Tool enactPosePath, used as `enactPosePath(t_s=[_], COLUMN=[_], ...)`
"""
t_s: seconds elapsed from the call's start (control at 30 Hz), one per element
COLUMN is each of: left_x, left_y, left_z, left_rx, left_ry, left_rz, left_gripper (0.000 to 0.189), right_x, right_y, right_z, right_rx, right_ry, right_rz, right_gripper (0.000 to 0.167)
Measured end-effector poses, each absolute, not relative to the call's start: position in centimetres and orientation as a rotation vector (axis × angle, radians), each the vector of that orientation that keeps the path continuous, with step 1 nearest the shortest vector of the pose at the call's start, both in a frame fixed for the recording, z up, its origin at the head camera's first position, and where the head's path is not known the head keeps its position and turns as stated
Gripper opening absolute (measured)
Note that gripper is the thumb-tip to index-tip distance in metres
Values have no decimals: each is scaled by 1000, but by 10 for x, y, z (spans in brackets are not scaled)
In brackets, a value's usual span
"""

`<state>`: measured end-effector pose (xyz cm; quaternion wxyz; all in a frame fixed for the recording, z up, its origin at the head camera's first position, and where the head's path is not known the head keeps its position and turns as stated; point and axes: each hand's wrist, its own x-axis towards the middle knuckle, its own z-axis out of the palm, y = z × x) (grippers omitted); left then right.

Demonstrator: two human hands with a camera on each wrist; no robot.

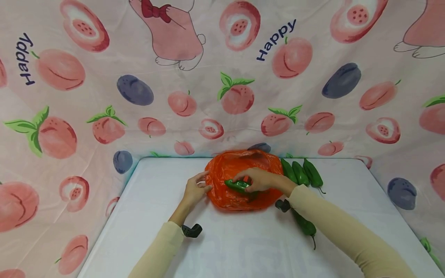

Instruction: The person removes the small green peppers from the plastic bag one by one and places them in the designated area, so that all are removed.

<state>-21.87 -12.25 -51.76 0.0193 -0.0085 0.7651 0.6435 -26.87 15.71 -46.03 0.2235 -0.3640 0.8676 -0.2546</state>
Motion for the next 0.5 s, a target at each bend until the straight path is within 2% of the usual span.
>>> enactPosePath(t_s=[0.5], left_x=[-217], left_y=[-122], left_z=[-511], left_rx=[-18], left_ry=[2369], left_rz=[1977], left_gripper=[60], right_x=[-265], right_y=[162], right_z=[-442], right_rx=[-1115], right_ry=[2493], right_rz=[-835], right_gripper=[51])
